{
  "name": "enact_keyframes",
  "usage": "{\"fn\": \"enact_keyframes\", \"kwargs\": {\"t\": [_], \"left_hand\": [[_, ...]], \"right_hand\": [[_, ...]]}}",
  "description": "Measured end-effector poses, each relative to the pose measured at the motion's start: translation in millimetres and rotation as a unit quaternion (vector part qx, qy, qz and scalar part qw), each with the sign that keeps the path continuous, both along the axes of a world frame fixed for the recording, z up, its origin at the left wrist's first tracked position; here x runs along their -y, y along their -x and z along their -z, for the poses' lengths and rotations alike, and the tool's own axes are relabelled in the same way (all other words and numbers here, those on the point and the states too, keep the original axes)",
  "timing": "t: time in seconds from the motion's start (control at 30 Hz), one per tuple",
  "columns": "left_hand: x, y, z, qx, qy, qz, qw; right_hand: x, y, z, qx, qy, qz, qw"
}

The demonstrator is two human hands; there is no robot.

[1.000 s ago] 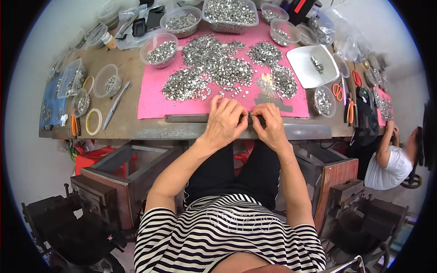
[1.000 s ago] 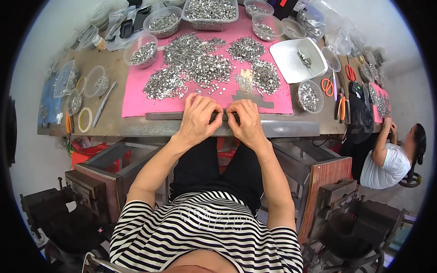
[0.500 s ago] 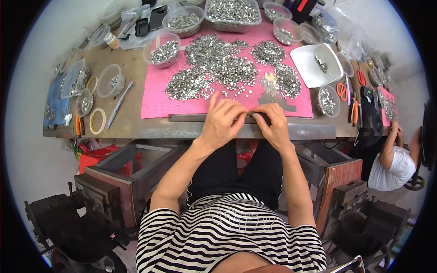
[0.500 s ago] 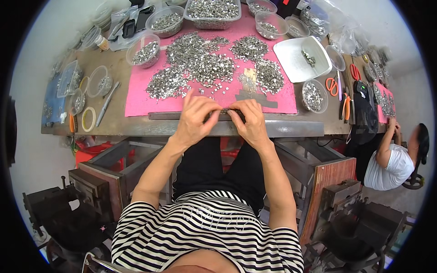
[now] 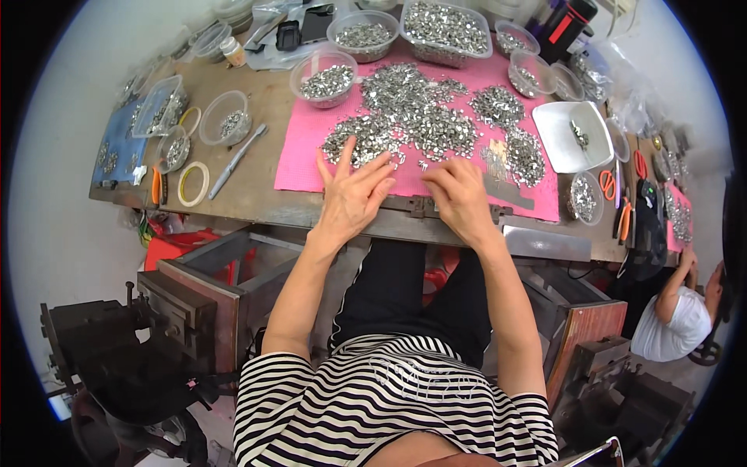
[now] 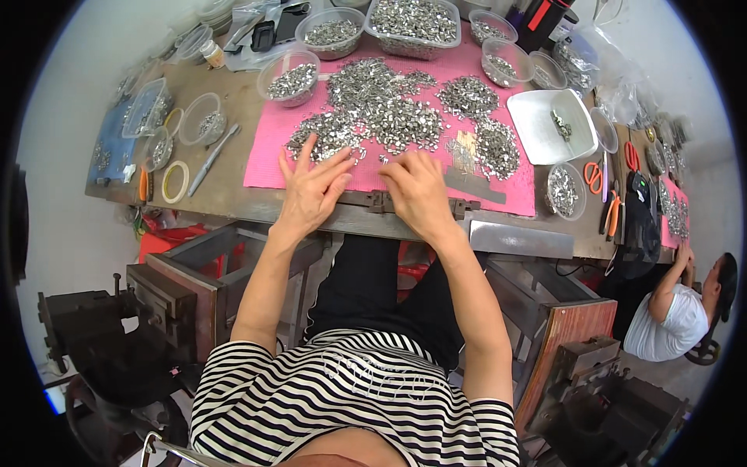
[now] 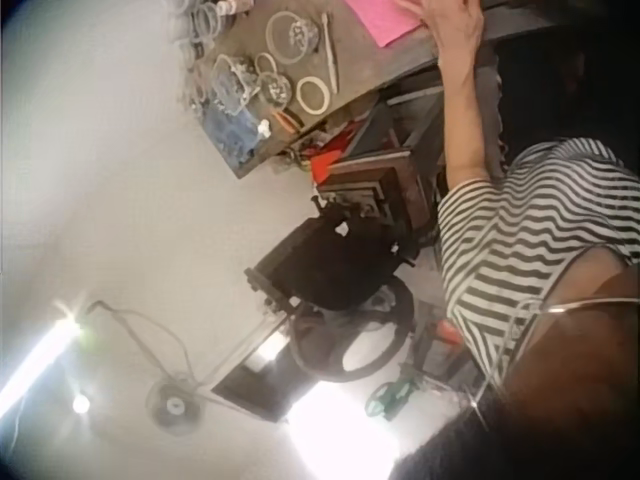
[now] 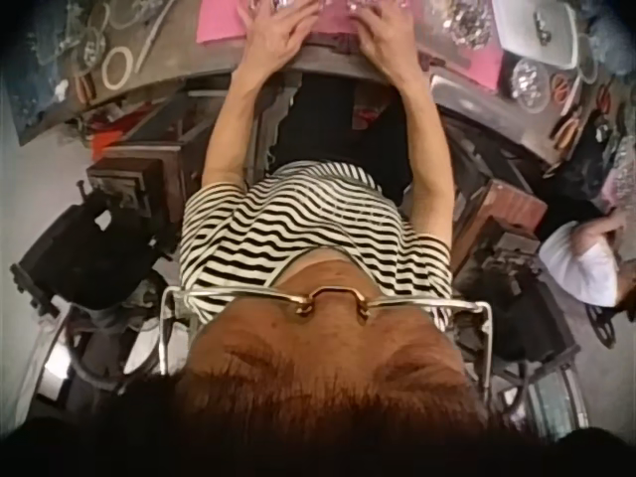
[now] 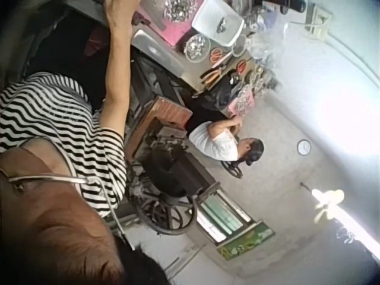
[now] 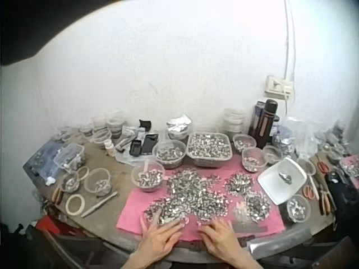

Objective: The person inserts small metal pieces into the slots of a metal fixture by hand, then places the fixture into a manual press machine and turns the handwheel to press them.

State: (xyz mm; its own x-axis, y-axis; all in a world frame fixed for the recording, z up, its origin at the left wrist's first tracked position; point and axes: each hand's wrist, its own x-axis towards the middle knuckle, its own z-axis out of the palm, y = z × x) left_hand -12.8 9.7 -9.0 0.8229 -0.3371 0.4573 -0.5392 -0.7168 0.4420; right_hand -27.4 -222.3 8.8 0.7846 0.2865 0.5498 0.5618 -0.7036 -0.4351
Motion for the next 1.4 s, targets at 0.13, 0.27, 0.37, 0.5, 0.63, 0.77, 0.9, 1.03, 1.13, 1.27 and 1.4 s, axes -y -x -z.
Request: {"fn": "enact_keyframes", "kwargs": {"t": [0.13, 0.27, 0.37, 0.5, 0.63, 0.77, 0.9, 1.03, 1.13, 1.27, 1.4], "left_hand": [[-1.1, 5.6, -0.4, 0.013, -0.002, -0.006, 1.0], [-3.4, 7.2, 6.0, 0.039, 0.081, -0.038, 0.995], [0.4, 10.4, 10.0, 0.076, 0.114, -0.061, 0.989], [7.8, 10.3, 11.3, 0.092, 0.145, -0.071, 0.983], [7.7, 12.5, 8.9, 0.078, 0.159, -0.066, 0.982], [26.0, 23.1, 3.3, 0.071, 0.17, -0.017, 0.983], [67.2, 30.3, 5.4, 0.074, 0.166, 0.046, 0.982], [92.8, 32.7, 7.9, 0.079, 0.134, 0.054, 0.986], [100.0, 32.1, 9.9, 0.079, 0.112, 0.048, 0.989], [103.2, 32.0, 11.5, 0.07, 0.093, 0.04, 0.992], [104.4, 32.0, 11.0, 0.075, 0.091, 0.037, 0.992]], "right_hand": [[-25.1, -33.3, 9.9, -0.006, 0.01, 0.006, 1.0], [-30.6, -44.1, 16.2, -0.037, 0.029, 0.001, 0.999], [-29.9, -46.1, 16.5, -0.054, 0.028, 0.003, 0.998], [-21.4, -42.7, 13.1, -0.054, 0.051, 0.02, 0.997], [11.5, -20.8, -11.2, -0.121, -0.048, 0.021, 0.991], [51.2, 23.8, -8.8, -0.174, -0.124, 0.065, 0.975], [54.2, 48.1, 6.9, -0.061, -0.088, 0.085, 0.991], [50.2, 54.0, 17.1, -0.007, -0.052, 0.105, 0.993], [52.0, 53.7, 22.7, 0.018, -0.044, 0.106, 0.993], [52.8, 54.4, 24.3, 0.028, -0.029, 0.104, 0.994], [55.5, 52.6, 11.9, 0.054, 0.022, 0.085, 0.995]]}}
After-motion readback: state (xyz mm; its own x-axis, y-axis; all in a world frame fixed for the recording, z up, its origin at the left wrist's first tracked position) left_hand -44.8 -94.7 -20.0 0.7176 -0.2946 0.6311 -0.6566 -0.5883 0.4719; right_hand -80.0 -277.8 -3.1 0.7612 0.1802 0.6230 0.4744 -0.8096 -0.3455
